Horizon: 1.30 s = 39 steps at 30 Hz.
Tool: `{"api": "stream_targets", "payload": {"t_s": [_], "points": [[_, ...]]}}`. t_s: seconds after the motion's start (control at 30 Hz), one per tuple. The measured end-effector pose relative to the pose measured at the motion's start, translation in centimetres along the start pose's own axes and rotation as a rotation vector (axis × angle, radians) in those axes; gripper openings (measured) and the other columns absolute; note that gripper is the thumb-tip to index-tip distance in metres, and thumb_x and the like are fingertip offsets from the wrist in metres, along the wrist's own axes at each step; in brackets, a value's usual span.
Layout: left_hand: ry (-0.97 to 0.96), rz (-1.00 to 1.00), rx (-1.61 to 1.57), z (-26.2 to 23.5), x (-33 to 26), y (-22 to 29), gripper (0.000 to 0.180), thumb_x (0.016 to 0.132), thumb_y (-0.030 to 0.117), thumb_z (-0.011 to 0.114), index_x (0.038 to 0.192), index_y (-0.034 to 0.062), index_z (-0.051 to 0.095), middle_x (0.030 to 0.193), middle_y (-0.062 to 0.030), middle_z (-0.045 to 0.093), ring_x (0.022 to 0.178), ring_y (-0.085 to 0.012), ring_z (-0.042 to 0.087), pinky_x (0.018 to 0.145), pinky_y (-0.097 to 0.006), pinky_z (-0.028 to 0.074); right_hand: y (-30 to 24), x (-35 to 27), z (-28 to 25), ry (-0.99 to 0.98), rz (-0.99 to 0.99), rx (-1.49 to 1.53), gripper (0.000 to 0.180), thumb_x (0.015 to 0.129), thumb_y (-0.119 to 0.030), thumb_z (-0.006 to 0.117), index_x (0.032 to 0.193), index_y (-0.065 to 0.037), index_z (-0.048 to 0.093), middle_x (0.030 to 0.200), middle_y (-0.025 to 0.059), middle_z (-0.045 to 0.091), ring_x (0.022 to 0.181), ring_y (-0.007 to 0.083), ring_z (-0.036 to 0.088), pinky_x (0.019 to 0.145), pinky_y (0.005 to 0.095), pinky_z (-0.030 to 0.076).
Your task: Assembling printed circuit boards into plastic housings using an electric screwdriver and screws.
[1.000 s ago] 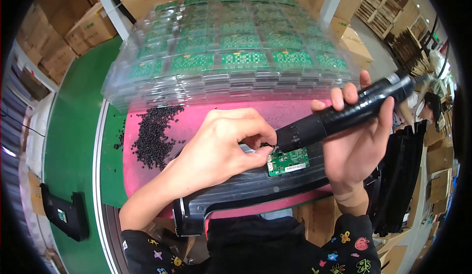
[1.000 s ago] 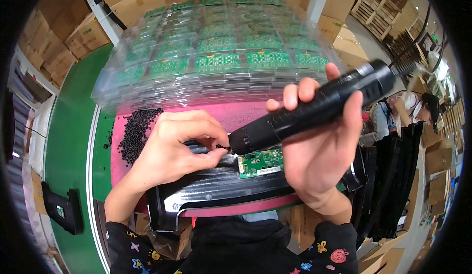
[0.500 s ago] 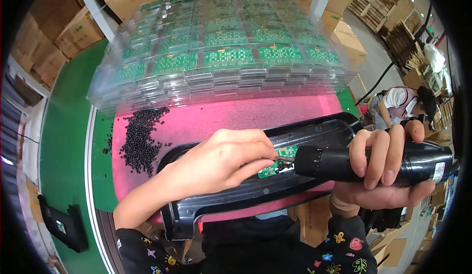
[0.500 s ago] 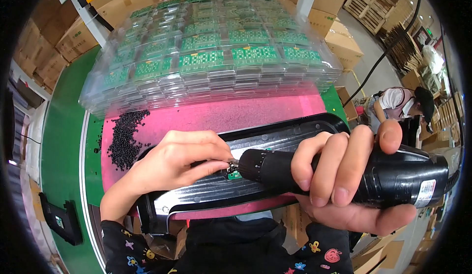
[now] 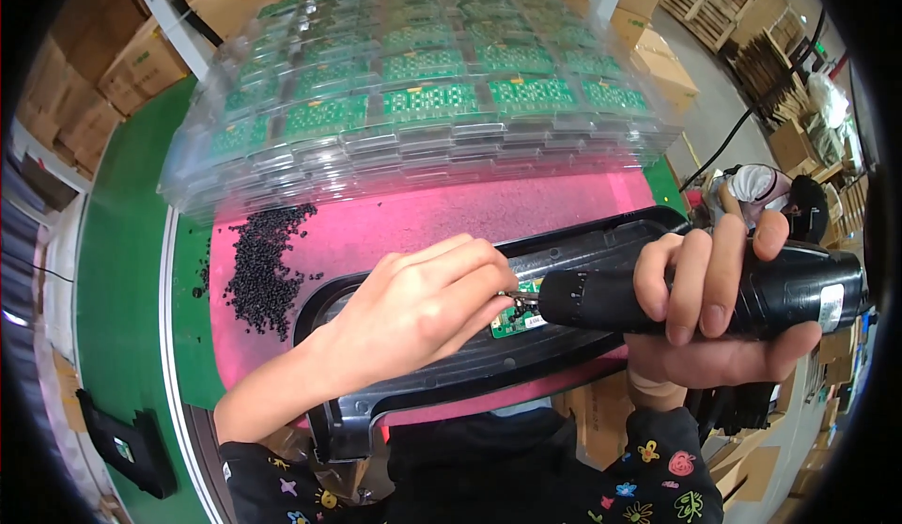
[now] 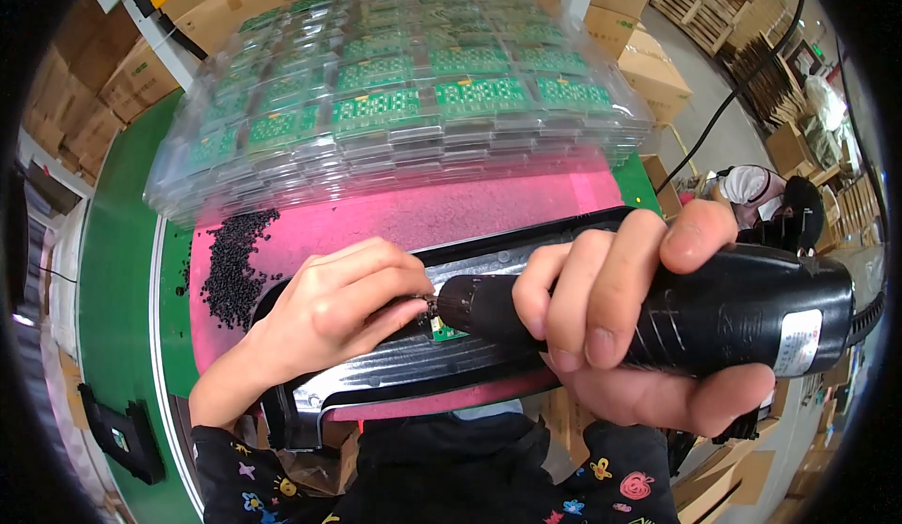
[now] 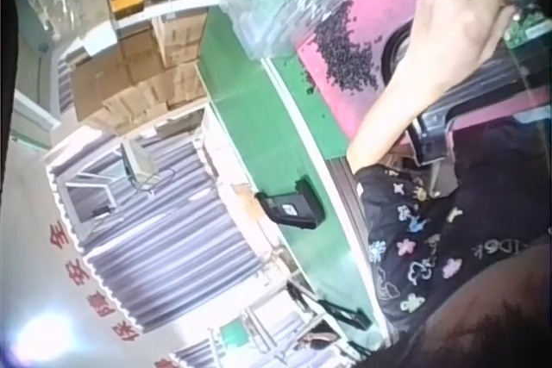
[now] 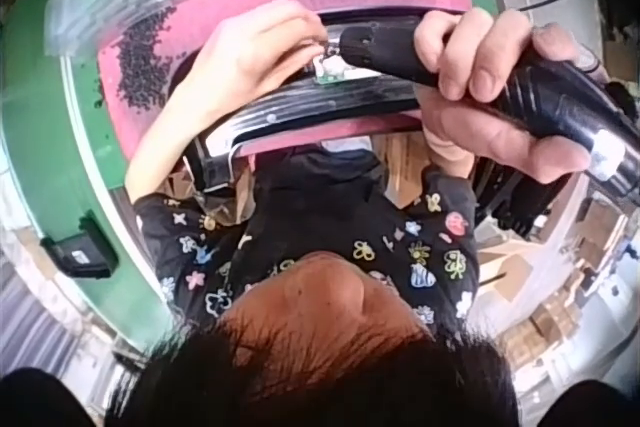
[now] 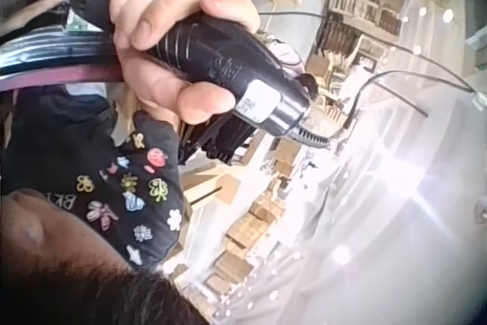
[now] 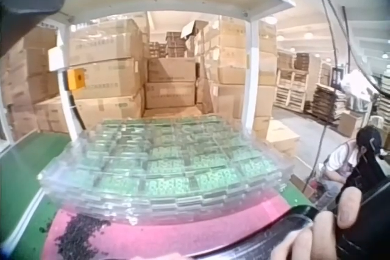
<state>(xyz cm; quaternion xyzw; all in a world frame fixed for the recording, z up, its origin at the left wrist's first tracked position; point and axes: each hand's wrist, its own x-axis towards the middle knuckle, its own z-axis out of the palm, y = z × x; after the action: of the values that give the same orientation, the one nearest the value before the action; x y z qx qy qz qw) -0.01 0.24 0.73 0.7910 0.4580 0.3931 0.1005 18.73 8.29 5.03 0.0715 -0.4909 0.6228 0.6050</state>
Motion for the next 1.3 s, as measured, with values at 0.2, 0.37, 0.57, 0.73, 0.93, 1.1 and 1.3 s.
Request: {"api": "stream_targets", "payload": {"t_s": [0.2,0.37,0.57,0.73,0.93,1.1,1.3], "points": [[0.080,0.018,0.031,-0.1,0.3,0.6,0.024,0.073,0.006,0.079,0.090,0.0001,0.065,0.087,-0.0101,0.063,0.083,-0.0281,0.065,0.068,-0.036,0.054,0.5,-0.3,-0.7,0.020,0.053,-0.055,0.057,0.085,-0.061,0.061,0.110,-0.012,0.045,0.062,-0.0035,0.047,0.044,0.0078,0.044,0.049,0.0260,0.043],[0.089,0.075,0.097,0.1,0.3,0.4,0.024,0.071,0.005,0.080,0.087,-0.0009,0.064,0.086,-0.0111,0.063,0.080,-0.0286,0.065,0.067,-0.036,0.054,0.4,-0.4,-0.8,-0.017,0.054,-0.061,0.060,0.084,-0.061,0.064,0.112,-0.012,0.045,0.063,-0.0029,0.048,0.045,0.0086,0.045,0.049,0.0258,0.042],[0.093,-0.094,0.060,-0.2,0.1,-0.3,0.020,0.075,-0.002,0.073,0.090,-0.0003,0.059,0.085,-0.0119,0.061,0.079,-0.0297,0.062,0.067,-0.037,0.050,0.0,0.8,-4.1,-0.242,0.151,-0.142,0.064,0.084,-0.061,0.063,0.111,-0.006,0.045,0.066,0.0000,0.050,0.046,0.0098,0.042,0.048,0.0260,0.037],[-0.184,-0.145,-0.020,0.8,-0.4,-1.0,0.020,0.078,0.002,0.071,0.090,0.0012,0.055,0.086,-0.0099,0.059,0.082,-0.0295,0.060,0.067,-0.039,0.049,0.5,0.9,-6.4,-0.097,0.255,-0.226,0.058,0.089,-0.059,0.054,0.105,-0.004,0.045,0.064,0.0009,0.048,0.046,0.0102,0.043,0.046,0.0262,0.036],[-0.419,-0.027,0.022,1.1,-0.9,-1.7,0.016,0.080,0.012,0.069,0.091,0.0024,0.062,0.101,-0.0062,0.067,0.096,-0.0250,0.062,0.078,-0.036,0.054,1.2,0.5,-7.5,-0.077,0.266,-0.193,0.056,0.090,-0.057,0.054,0.104,-0.003,0.045,0.063,0.0024,0.047,0.046,0.0109,0.043,0.046,0.0267,0.036],[-0.500,-0.078,0.053,0.9,-0.9,-1.5,0.017,0.081,0.014,0.068,0.094,0.0031,0.065,0.110,-0.0046,0.068,0.099,-0.0229,0.063,0.081,-0.035,0.054,1.5,0.2,-7.8,-0.093,0.283,-0.192,0.056,0.090,-0.057,0.054,0.103,-0.003,0.045,0.063,0.0027,0.047,0.046,0.0112,0.043,0.046,0.0272,0.036],[-0.536,-0.157,0.068,0.7,-1.2,-0.9,0.014,0.083,0.013,0.067,0.093,0.0029,0.066,0.114,-0.0043,0.069,0.097,-0.0218,0.066,0.079,-0.035,0.054,1.7,0.1,-7.6,-0.074,0.324,-0.214,0.058,0.088,-0.060,0.056,0.100,-0.004,0.045,0.063,0.0018,0.048,0.046,0.0109,0.044,0.046,0.0267,0.036]]}}
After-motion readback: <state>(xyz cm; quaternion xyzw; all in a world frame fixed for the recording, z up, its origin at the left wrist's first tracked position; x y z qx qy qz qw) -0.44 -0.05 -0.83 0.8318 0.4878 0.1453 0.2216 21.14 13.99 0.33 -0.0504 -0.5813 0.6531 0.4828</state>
